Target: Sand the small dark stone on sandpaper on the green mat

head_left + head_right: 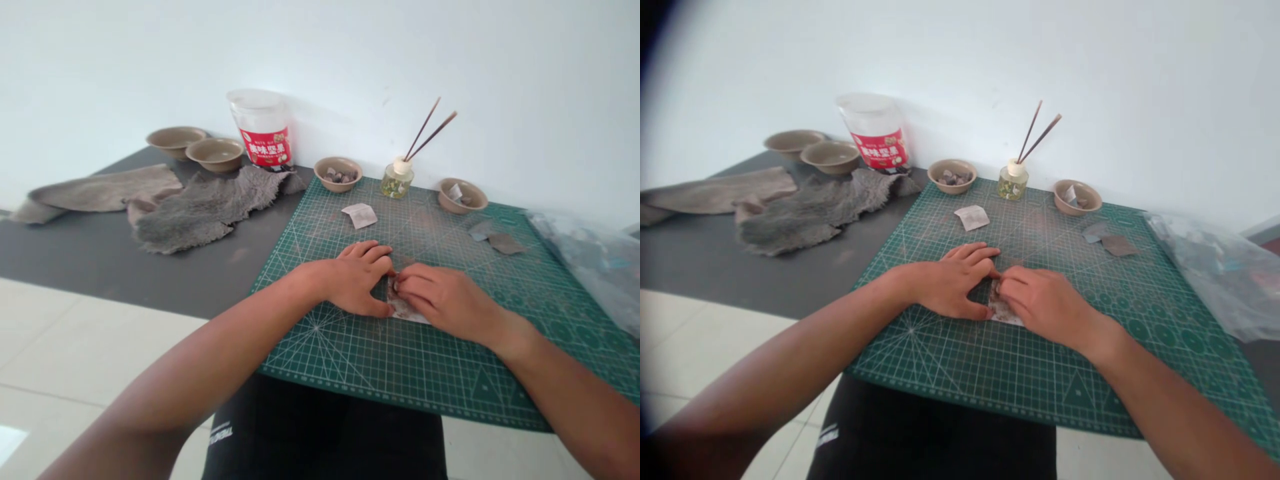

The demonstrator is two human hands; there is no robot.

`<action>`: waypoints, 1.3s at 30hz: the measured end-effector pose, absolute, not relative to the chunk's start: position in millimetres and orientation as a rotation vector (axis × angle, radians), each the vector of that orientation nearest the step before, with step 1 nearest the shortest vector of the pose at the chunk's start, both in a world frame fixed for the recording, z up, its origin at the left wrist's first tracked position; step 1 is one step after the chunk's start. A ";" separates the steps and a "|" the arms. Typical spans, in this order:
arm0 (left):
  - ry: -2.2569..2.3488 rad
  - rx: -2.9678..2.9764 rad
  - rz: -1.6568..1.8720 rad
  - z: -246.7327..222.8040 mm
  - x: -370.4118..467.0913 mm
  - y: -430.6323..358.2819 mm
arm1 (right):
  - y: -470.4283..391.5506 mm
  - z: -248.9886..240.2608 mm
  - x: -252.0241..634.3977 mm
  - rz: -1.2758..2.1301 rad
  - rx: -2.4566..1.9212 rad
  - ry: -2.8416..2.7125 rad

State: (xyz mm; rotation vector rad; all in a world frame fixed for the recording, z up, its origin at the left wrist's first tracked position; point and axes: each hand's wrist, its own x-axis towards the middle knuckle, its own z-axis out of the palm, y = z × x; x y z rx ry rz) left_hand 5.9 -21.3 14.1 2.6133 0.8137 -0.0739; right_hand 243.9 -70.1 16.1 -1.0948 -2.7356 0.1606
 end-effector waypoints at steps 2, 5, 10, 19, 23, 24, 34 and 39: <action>0.825 2.621 -0.059 13.5 6.0 -21.4 | -68.4 18.8 246.0 0.133 -1.153 -2.733; 0.822 2.622 -0.069 13.5 6.0 -21.7 | -70.2 20.8 247.8 0.206 -1.044 -2.811; 0.809 2.633 -0.053 12.0 5.5 -21.0 | -72.1 16.2 242.8 0.128 -1.018 -2.773; 0.801 2.632 -0.064 11.3 5.0 -20.6 | -73.9 18.7 241.2 0.206 -1.016 -2.795; 0.829 2.636 -0.061 11.8 5.5 -20.8 | -75.4 20.7 245.4 0.251 -1.201 -2.729; 0.826 2.632 -0.068 12.1 5.5 -20.8 | -76.3 20.8 246.0 0.329 -1.161 -2.741; 0.821 2.633 -0.083 11.7 6.0 -20.3 | -73.0 21.9 248.8 0.454 -1.114 -2.743; 0.811 2.632 -0.087 10.9 5.9 -19.6 | -73.6 19.6 243.2 0.327 -1.086 -2.700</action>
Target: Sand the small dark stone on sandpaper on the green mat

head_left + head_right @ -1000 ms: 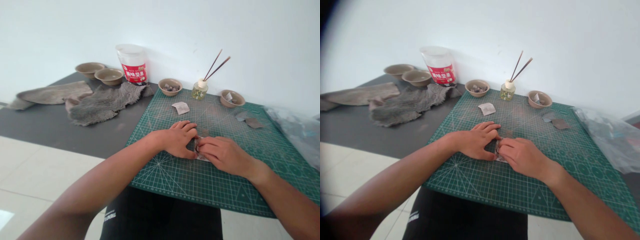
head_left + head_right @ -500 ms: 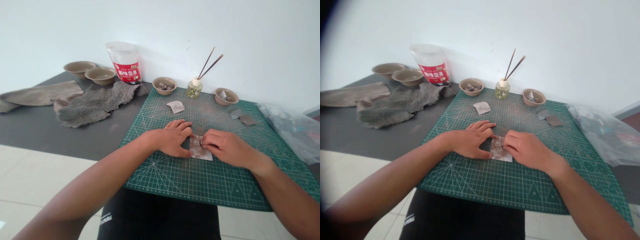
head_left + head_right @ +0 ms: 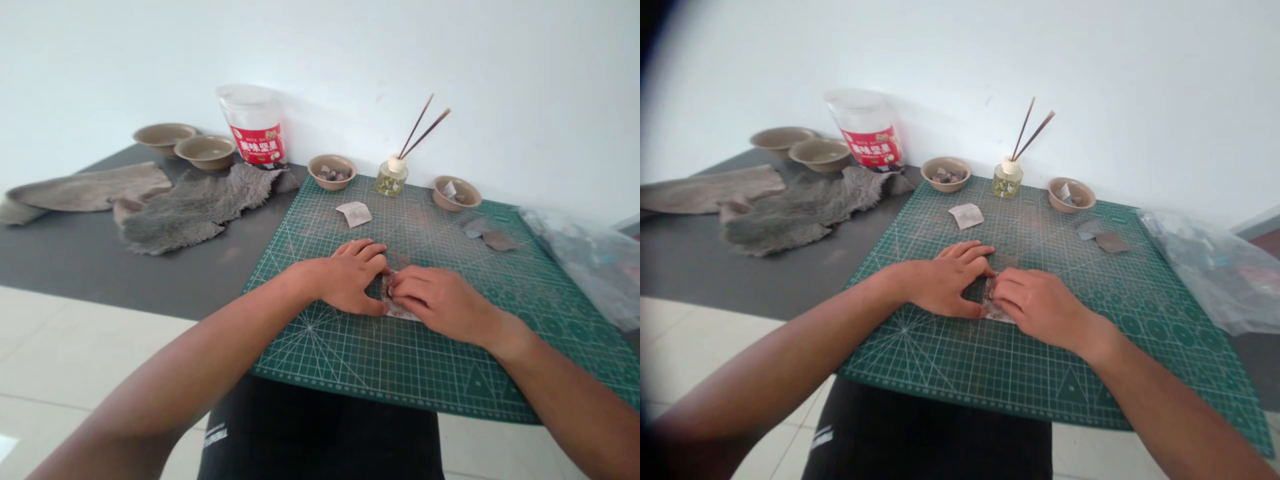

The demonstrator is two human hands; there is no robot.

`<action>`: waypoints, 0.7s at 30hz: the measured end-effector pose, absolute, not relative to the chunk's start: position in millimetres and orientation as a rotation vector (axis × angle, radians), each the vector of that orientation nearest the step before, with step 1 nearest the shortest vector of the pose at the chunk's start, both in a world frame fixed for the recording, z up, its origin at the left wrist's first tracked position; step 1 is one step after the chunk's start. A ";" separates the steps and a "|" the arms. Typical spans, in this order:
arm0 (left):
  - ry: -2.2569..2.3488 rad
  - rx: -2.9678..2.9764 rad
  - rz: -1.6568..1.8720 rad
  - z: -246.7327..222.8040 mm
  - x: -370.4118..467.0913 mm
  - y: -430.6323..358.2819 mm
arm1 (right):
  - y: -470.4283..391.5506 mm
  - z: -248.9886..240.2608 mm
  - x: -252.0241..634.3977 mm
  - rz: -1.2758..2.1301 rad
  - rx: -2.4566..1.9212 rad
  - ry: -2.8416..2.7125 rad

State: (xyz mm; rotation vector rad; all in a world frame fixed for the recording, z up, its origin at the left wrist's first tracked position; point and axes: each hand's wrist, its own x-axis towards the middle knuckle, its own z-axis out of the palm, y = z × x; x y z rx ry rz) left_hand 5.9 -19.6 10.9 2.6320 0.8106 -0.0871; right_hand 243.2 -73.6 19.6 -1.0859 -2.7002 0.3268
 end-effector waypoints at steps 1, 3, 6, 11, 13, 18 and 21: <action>0.818 2.634 -0.087 10.9 6.0 -19.6 | -72.3 20.0 243.3 0.296 -1.130 -2.678; 0.826 2.637 -0.087 10.9 6.2 -19.7 | -70.2 21.8 244.9 0.345 -1.153 -2.700; 0.808 2.634 -0.084 10.5 6.5 -19.5 | -71.1 23.0 245.7 0.499 -1.011 -2.783; 0.808 2.624 -0.065 9.6 6.6 -18.7 | -72.1 19.0 244.8 0.380 -1.131 -2.651; 0.813 2.627 -0.065 9.8 6.5 -18.6 | -71.0 18.5 246.0 0.377 -1.204 -2.633; 0.794 2.622 -0.084 10.9 6.2 -18.8 | -71.2 17.0 244.4 0.456 -1.076 -2.706; 0.815 2.624 -0.078 10.7 6.6 -19.3 | -68.7 18.6 248.9 0.306 -1.195 -2.665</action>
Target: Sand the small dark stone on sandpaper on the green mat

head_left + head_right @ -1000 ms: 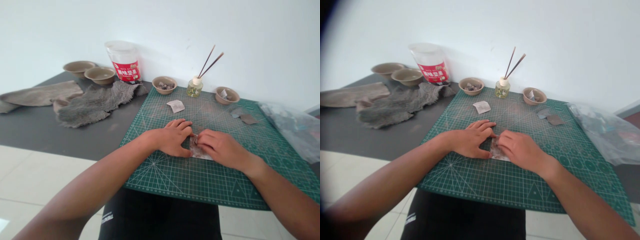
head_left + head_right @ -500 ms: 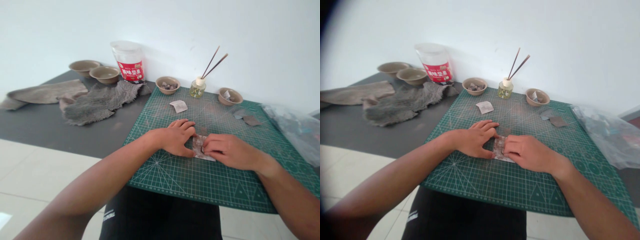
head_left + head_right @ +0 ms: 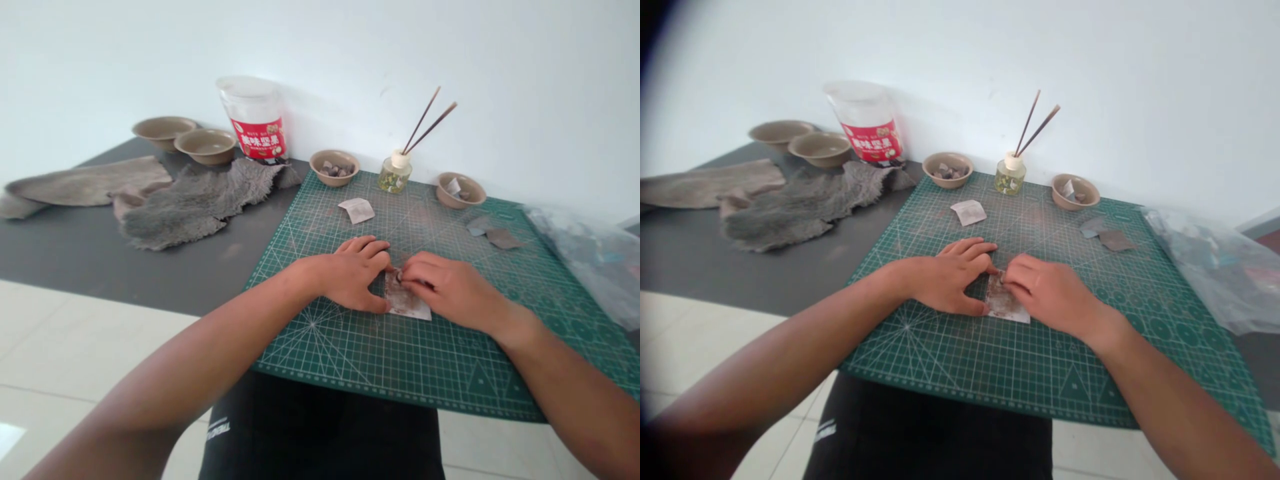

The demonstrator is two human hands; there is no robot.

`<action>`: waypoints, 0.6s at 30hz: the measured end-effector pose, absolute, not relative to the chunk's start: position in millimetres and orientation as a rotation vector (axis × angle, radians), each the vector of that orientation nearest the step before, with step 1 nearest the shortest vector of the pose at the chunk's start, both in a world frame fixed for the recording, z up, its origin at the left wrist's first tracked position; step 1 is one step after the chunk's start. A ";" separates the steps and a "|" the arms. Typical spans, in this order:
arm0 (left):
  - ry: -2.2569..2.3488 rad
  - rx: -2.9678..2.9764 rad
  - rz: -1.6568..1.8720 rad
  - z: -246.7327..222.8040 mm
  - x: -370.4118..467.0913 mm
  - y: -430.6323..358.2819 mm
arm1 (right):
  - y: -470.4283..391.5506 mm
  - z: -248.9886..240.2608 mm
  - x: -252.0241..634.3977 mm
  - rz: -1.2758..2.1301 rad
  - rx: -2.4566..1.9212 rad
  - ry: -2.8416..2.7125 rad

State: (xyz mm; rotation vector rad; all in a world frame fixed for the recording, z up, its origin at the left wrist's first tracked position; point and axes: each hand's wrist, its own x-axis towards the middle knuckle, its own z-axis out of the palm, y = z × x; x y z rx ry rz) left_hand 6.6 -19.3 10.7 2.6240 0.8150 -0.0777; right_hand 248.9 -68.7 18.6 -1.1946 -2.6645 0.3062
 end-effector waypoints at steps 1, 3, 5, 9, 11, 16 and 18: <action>0.822 2.626 -0.077 10.7 6.7 -19.4 | -68.2 19.9 251.1 0.297 -1.220 -2.671; 0.826 2.626 -0.078 10.9 6.9 -19.7 | -69.1 22.0 252.9 0.385 -1.179 -2.731; 0.810 2.625 -0.079 11.1 6.9 -19.6 | -72.0 22.2 249.5 0.520 -1.064 -2.796; 0.807 2.633 -0.062 9.7 6.8 -18.6 | -72.3 19.9 239.7 0.357 -1.111 -2.729; 0.825 2.635 -0.063 9.0 6.9 -18.4 | -69.6 20.9 240.0 0.320 -1.245 -2.657; 0.804 2.639 -0.080 11.0 7.1 -19.9 | -70.2 21.9 241.3 0.542 -1.098 -2.738; 0.810 2.637 -0.082 12.2 7.0 -20.5 | -69.4 19.8 241.1 0.499 -1.090 -2.715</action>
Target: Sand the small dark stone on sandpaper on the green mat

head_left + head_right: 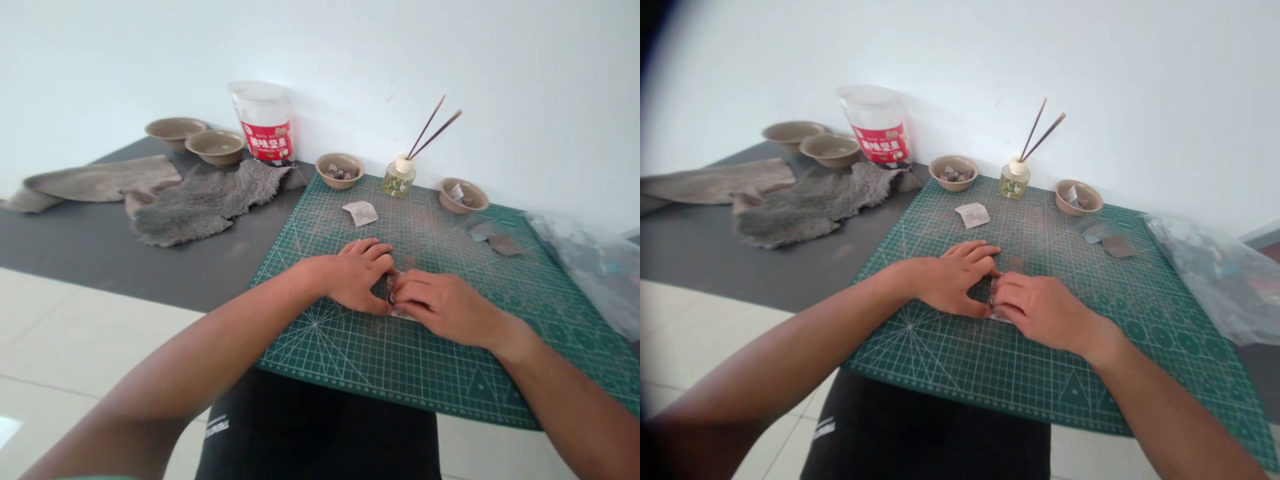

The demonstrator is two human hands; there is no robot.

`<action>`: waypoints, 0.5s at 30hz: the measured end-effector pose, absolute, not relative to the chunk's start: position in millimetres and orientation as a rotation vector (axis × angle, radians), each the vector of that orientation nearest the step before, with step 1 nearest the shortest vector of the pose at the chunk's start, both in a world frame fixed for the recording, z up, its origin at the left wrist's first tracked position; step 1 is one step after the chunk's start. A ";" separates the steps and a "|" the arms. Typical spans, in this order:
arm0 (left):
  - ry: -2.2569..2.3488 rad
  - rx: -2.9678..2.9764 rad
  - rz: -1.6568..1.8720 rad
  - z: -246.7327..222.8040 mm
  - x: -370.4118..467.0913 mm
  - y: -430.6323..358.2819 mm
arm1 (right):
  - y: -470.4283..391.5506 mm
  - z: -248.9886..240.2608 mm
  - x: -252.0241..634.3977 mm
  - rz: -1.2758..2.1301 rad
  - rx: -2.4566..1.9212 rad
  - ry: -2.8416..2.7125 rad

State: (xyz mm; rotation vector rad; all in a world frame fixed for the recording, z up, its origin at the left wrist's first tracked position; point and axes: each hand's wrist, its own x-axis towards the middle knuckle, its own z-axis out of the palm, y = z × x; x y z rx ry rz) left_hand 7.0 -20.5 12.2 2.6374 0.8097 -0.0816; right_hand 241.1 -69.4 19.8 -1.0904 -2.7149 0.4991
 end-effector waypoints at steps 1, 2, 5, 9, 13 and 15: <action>0.817 2.635 -0.082 12.6 7.0 -20.6 | -68.1 19.0 241.9 0.441 -1.135 -2.681; 0.825 2.634 -0.082 13.0 7.0 -20.8 | -66.6 18.7 243.4 0.384 -1.185 -2.649; 0.829 2.626 -0.083 14.2 6.9 -21.1 | -66.3 20.1 246.9 0.333 -1.223 -2.653; 0.811 2.617 -0.094 15.1 6.9 -21.2 | -75.3 20.3 241.4 0.425 -0.998 -2.779; 0.822 2.629 -0.074 13.3 6.6 -20.7 | -71.5 19.0 245.1 0.298 -1.150 -2.694; 0.829 2.630 -0.076 12.8 6.7 -20.6 | -67.8 20.1 251.7 0.262 -1.273 -2.653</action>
